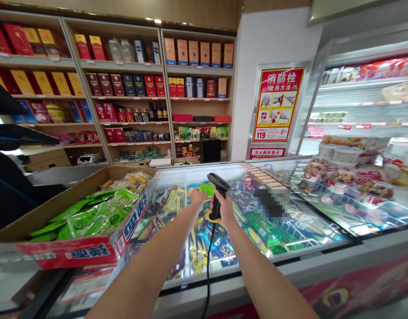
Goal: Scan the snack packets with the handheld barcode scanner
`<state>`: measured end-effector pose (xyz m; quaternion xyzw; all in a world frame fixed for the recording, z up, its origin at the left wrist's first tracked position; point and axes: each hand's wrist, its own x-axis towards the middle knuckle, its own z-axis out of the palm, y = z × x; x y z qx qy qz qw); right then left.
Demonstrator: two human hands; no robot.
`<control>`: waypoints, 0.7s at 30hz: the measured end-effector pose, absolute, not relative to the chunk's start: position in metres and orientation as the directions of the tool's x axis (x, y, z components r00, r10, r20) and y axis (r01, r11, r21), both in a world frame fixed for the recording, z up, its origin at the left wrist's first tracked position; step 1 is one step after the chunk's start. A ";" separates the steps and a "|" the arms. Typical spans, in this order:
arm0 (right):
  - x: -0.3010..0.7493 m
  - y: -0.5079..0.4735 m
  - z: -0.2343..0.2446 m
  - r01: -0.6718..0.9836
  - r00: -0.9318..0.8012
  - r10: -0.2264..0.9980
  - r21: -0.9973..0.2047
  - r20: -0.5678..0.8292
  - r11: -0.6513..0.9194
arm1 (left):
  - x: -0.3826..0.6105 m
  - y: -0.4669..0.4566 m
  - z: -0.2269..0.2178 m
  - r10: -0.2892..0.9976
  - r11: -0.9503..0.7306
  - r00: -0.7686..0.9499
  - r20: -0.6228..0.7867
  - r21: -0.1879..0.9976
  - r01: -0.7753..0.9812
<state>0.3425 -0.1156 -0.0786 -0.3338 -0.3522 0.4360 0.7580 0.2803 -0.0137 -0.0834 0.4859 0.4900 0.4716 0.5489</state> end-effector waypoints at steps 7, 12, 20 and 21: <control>0.341 -0.118 -0.075 -0.452 0.364 0.905 -0.808 0.220 0.378 | 0.277 -0.021 -0.080 0.983 -0.185 0.117 0.144 0.718 0.671; 0.339 -0.120 -0.077 -0.443 0.344 0.918 -0.828 0.197 0.344 | 0.240 -0.031 -0.051 0.974 -0.229 0.202 0.108 0.453 0.862; 0.313 -0.117 -0.084 -0.411 0.183 0.982 -0.905 0.037 0.111 | 0.064 -0.025 0.052 0.966 -0.224 0.198 0.167 0.157 0.962; 0.307 -0.117 -0.083 -0.391 0.172 0.985 -0.915 0.029 0.095 | 0.037 -0.020 0.056 0.975 -0.144 0.112 0.190 0.162 0.976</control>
